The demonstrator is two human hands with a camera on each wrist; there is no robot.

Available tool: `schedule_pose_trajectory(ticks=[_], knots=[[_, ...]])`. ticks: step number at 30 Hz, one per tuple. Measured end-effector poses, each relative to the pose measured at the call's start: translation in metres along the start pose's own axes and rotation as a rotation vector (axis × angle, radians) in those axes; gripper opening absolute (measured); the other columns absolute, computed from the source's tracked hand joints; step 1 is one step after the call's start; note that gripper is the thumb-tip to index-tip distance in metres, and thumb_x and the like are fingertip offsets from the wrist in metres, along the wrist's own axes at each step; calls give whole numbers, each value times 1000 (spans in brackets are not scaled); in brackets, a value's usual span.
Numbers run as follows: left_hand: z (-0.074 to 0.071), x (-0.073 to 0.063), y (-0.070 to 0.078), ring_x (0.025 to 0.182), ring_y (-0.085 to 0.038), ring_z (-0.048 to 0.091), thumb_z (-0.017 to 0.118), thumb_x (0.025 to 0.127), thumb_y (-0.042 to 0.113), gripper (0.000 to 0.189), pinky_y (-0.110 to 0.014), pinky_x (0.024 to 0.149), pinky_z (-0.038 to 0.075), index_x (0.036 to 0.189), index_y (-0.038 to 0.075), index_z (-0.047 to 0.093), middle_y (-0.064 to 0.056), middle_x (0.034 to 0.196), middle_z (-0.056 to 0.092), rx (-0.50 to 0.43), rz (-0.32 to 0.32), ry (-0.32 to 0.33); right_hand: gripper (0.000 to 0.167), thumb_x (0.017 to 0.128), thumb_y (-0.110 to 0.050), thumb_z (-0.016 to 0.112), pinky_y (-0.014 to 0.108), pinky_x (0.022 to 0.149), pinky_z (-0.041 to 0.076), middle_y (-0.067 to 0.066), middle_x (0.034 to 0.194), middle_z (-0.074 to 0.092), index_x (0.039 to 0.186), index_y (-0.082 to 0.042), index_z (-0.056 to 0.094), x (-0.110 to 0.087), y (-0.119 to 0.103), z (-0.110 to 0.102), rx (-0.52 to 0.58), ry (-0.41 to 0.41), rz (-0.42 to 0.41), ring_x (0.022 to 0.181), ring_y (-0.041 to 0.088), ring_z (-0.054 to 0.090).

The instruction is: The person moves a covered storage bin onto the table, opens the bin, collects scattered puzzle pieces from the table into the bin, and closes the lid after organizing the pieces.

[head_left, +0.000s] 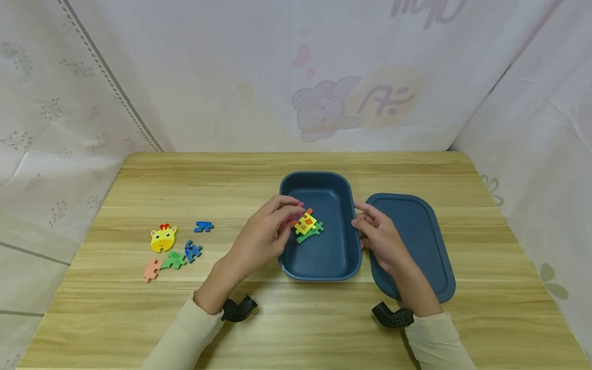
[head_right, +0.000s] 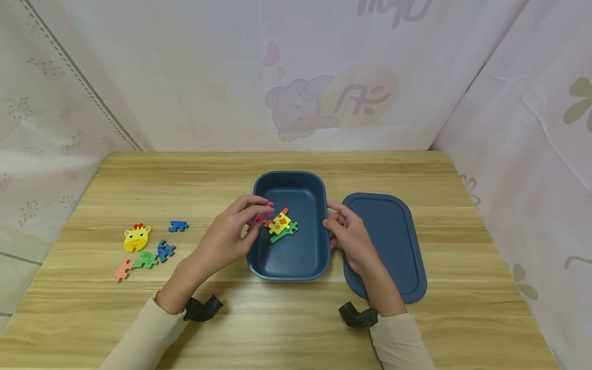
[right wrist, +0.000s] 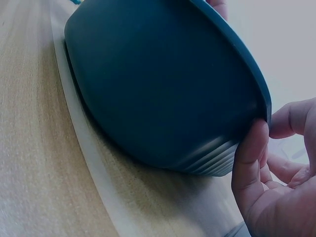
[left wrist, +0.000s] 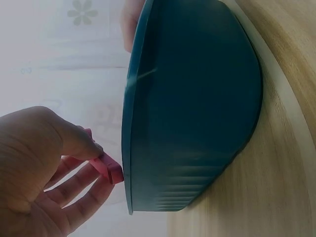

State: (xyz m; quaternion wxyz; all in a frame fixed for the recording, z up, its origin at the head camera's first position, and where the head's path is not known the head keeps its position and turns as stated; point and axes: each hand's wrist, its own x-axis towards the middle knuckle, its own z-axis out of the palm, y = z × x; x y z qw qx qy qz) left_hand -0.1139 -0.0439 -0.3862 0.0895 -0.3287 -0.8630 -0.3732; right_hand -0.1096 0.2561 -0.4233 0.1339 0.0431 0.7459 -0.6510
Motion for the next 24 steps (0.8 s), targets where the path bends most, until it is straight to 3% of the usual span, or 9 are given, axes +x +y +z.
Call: schedule_pose_trajectory(ticks=[11,14,21,24], knots=[[2,1,5,112,-17,67,68,100,1,36,-20,78,58,135,8,71,-7,139,63,43,50,-2,59,109,-14,54,25,60,54,-7,98,62,165,-9,35,-1,-1,0,3,0,-2,72,7,57],[2,1,6,119,-20,67,70,98,1,40,-23,83,61,137,9,70,-8,142,63,54,53,-7,60,109,-14,54,25,60,54,-8,98,62,165,-9,34,-2,-2,0,3,-1,-2,72,7,56],[2,1,7,101,-18,67,72,96,0,45,-21,69,52,139,11,68,-12,146,60,71,46,5,59,109,-13,53,25,59,53,-8,97,61,165,-10,35,0,-2,-1,16,2,2,70,7,56],[0,0,7,103,-18,67,74,96,2,44,-20,66,50,138,12,69,-11,143,61,81,39,15,59,109,-13,53,25,59,53,-8,97,61,165,-9,34,1,-1,0,13,-4,-1,70,7,56]])
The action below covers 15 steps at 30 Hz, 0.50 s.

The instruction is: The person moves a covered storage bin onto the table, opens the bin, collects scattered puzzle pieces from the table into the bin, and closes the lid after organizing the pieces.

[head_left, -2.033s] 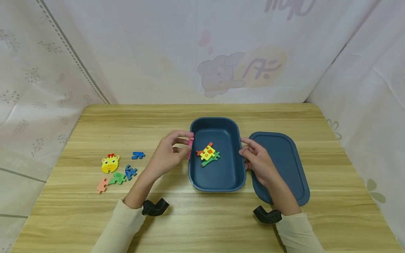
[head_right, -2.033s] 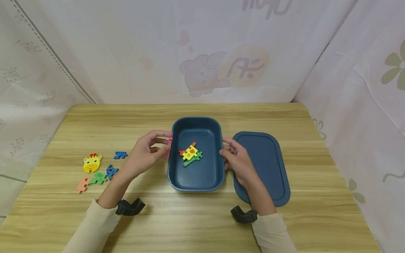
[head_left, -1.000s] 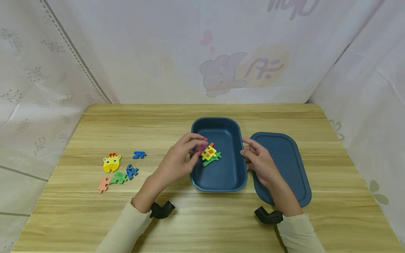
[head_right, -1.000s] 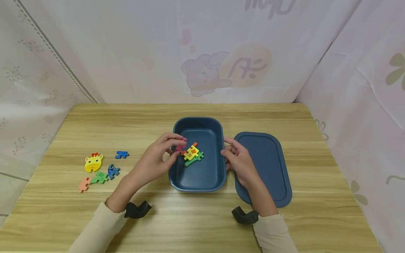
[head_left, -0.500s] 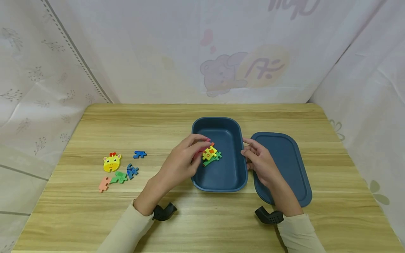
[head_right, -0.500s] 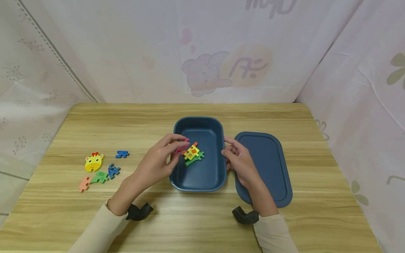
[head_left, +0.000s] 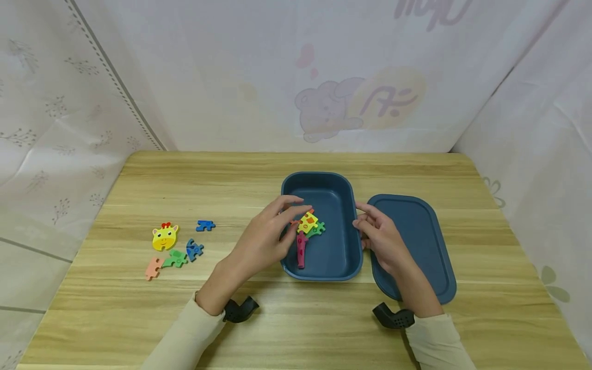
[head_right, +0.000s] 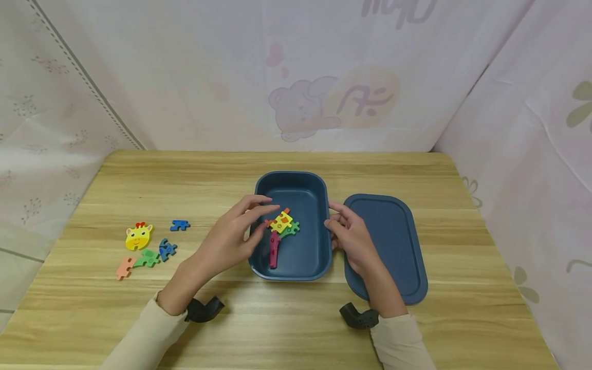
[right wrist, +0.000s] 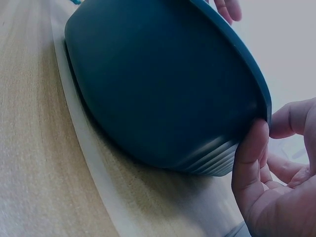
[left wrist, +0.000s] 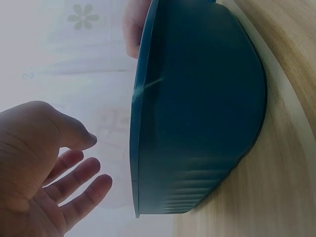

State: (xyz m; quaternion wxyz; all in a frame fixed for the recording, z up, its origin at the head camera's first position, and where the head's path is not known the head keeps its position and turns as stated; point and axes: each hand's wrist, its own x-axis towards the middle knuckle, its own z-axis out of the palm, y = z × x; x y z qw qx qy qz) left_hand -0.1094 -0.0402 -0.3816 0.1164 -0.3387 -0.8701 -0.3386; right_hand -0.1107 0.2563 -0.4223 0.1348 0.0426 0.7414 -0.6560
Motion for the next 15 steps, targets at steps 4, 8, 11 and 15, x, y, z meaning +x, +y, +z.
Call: schedule_pose_trajectory(ticks=[4,8,11,15], knots=[[-2,0,-1,94,-16,65,72,97,4,42,-20,64,48,138,13,69,-10,142,62,4,-12,-6,60,109,-13,53,25,60,53,-8,97,61,165,-9,34,0,1,0,-2,-5,-5,71,7,57],[-5,-1,-3,95,-18,65,70,99,5,40,-22,67,50,138,14,69,-7,140,63,4,-33,-20,60,109,-13,53,25,59,54,-8,96,61,165,-8,33,0,1,0,1,-7,-7,71,7,57],[-7,-1,-4,101,-20,67,70,100,7,38,-24,73,54,137,14,70,-5,137,65,5,-49,-21,60,109,-13,53,25,59,54,-8,96,61,165,-9,34,1,1,0,1,-3,-3,71,7,57],[-12,-3,-6,104,-18,66,71,100,11,36,-27,79,58,136,14,70,-3,133,67,16,-63,-16,59,109,-13,54,25,60,54,-8,96,61,165,-9,35,0,0,0,-4,-2,0,71,7,56]])
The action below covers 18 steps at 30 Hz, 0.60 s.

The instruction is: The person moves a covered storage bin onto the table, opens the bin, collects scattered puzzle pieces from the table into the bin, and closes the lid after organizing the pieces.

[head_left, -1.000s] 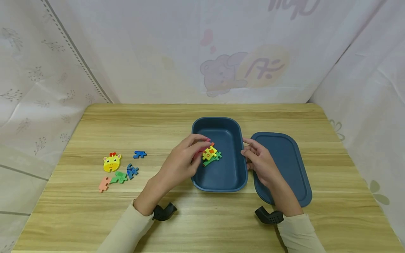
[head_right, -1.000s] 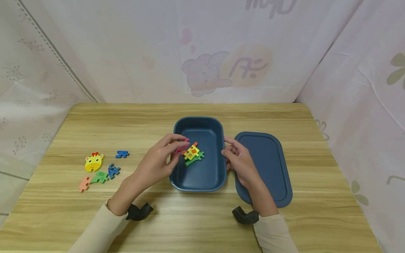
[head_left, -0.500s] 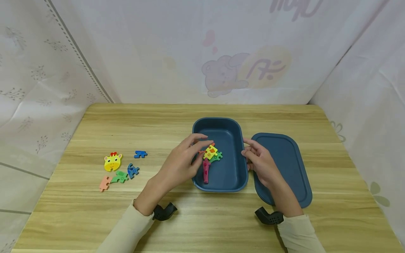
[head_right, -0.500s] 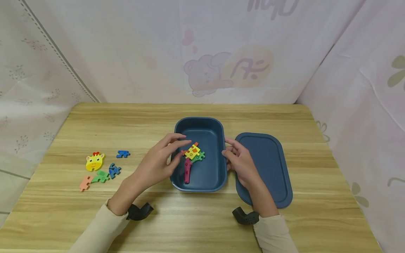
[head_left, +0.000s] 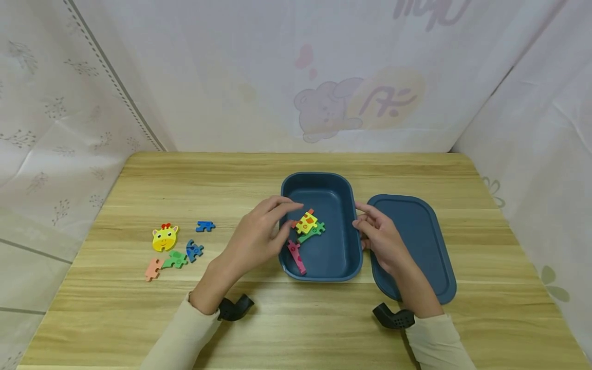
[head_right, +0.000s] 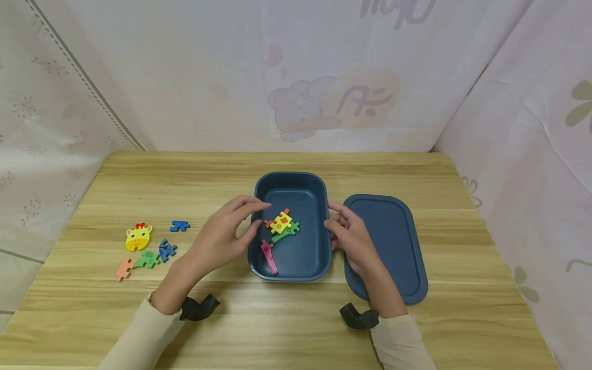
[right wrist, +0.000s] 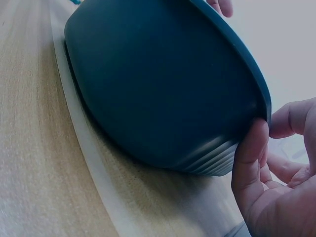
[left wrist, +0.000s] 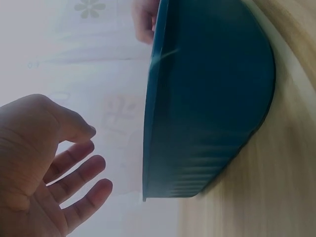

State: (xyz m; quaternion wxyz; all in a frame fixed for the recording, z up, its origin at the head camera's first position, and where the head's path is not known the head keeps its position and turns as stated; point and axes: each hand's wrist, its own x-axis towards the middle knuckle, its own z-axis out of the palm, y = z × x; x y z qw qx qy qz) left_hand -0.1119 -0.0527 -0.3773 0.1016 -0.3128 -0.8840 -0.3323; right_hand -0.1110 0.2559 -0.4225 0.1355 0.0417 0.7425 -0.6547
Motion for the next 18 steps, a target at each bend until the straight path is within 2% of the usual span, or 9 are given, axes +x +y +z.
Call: schedule_pose_trajectory(ticks=[9,18], knots=[[-9,-3,-6,107,-20,69,75,99,15,34,-35,88,62,132,14,70,-4,124,69,-7,-37,-29,59,109,-14,54,25,60,54,-8,97,61,165,-9,35,-1,-1,0,-9,1,-4,73,7,56],[-17,-7,-10,113,-21,71,75,99,17,30,-39,98,62,128,13,72,-2,123,70,-1,-64,-74,59,109,-14,54,25,60,54,-8,97,61,165,-9,35,-1,0,0,-7,5,0,73,7,56]])
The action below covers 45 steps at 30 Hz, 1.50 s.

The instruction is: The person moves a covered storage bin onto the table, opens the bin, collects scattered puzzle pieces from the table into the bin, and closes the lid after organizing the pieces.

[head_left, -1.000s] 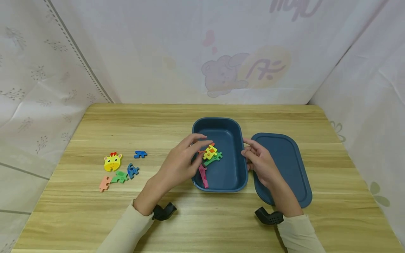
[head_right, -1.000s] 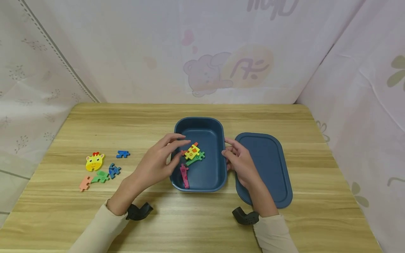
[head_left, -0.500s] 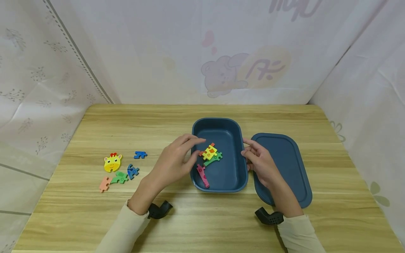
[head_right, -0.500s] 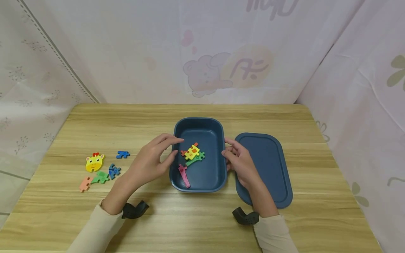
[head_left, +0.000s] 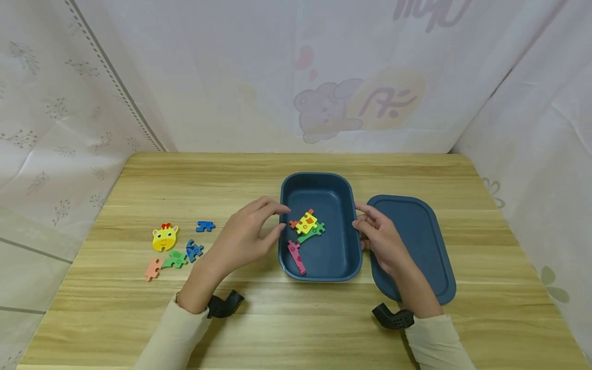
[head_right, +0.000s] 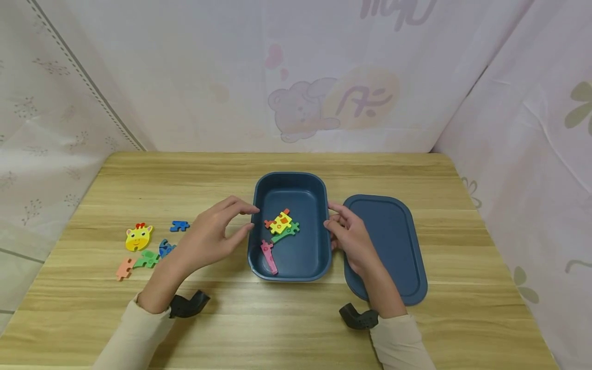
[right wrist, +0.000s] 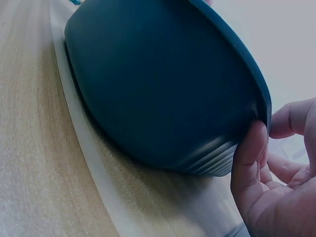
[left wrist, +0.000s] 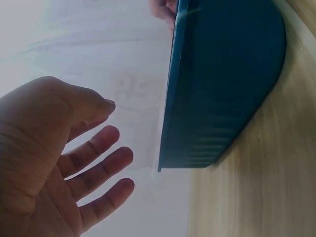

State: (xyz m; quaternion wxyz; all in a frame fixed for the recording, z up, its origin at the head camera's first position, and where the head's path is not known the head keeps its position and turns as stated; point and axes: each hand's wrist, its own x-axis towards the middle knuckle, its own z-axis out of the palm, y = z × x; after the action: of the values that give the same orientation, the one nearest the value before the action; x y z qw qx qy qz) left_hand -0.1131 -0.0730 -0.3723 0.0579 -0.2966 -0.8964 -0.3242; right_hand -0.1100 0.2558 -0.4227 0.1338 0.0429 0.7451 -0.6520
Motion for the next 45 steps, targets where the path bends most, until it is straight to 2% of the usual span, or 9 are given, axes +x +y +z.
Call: schedule_pose_trajectory(ticks=[7,25,30,38,45], knots=[[-4,-2,-7,120,-19,69,75,100,19,31,-41,104,60,130,15,71,0,126,69,14,-48,-22,59,109,-15,54,26,61,54,-8,98,62,165,-10,35,-1,0,-1,2,3,6,73,7,57],[-11,-7,-20,122,-24,70,74,99,17,28,-45,104,59,127,16,71,-2,128,69,6,-93,-37,59,108,-14,55,24,61,52,-9,97,61,164,-10,36,-2,0,-2,7,12,7,73,6,55],[-15,-11,-25,121,-24,69,75,98,15,29,-46,104,60,126,16,72,-2,128,69,13,-121,-23,59,109,-14,54,24,62,52,-9,97,60,164,-11,36,-2,-2,-1,-1,9,8,76,7,54],[-17,-18,-30,121,-25,69,75,98,17,31,-47,102,60,129,13,71,-4,130,69,36,-150,-39,58,109,-13,54,25,62,52,-9,97,60,164,-10,37,-4,-5,0,3,8,5,78,8,53],[-27,-26,-42,120,-27,69,75,98,18,32,-49,99,60,129,15,70,-4,130,69,74,-154,-5,58,109,-14,54,25,62,52,-9,98,60,164,-11,37,-2,-4,0,7,5,13,77,8,53]])
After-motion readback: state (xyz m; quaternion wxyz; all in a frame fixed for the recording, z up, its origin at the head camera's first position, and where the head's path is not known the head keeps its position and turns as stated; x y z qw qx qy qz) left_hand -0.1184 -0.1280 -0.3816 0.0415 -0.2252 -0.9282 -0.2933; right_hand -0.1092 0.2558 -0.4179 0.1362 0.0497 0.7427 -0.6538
